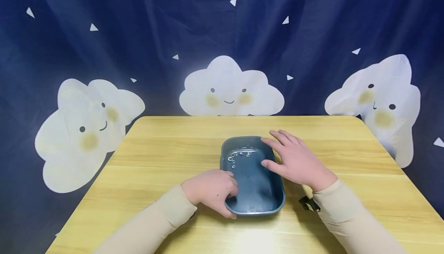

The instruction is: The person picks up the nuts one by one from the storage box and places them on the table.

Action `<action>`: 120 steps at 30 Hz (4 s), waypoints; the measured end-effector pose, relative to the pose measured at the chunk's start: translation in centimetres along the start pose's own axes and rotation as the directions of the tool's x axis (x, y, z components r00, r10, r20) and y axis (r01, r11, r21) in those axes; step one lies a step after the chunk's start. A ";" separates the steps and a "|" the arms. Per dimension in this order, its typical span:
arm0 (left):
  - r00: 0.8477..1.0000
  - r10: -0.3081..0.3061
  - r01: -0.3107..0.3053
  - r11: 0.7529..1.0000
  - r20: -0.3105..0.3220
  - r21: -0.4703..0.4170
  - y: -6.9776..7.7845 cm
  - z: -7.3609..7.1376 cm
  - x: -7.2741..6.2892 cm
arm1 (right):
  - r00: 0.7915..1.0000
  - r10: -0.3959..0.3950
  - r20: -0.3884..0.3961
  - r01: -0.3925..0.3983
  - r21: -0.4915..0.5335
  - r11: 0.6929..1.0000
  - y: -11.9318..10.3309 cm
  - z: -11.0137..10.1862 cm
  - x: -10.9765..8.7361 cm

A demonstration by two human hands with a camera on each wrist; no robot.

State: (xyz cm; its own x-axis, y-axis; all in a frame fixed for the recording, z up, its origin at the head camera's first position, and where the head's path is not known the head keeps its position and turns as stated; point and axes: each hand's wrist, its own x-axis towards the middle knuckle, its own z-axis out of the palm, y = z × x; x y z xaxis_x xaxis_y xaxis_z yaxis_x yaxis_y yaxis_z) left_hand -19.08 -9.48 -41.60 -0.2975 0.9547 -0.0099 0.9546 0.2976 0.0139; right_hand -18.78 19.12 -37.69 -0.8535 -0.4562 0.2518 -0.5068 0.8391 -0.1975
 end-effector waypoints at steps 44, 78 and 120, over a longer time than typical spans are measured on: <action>0.999 -0.045 0.045 0.999 -0.003 0.005 0.5 0.3 0.1 | 0.941 0.060 0.332 -0.066 0.007 0.998 -3.1 6.0 8.8; 0.999 -0.046 0.046 0.999 -0.012 -0.005 0.5 0.4 0.2 | 0.940 0.016 0.341 -0.017 0.000 1.000 -2.7 7.3 8.8; 0.996 -0.069 0.067 0.997 -0.059 -0.031 0.7 0.5 -0.6 | 0.989 -0.027 0.148 0.000 0.180 0.984 -2.0 3.5 6.5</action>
State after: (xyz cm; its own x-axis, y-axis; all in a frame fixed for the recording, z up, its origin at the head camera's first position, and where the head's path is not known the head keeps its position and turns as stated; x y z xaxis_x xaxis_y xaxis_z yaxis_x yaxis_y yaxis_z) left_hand -18.25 -9.84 -42.10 -0.3633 0.9304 0.0485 0.9314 0.3614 0.0438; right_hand -23.72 13.42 -38.98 -0.8481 -0.5173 0.1144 -0.5201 0.7721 -0.3651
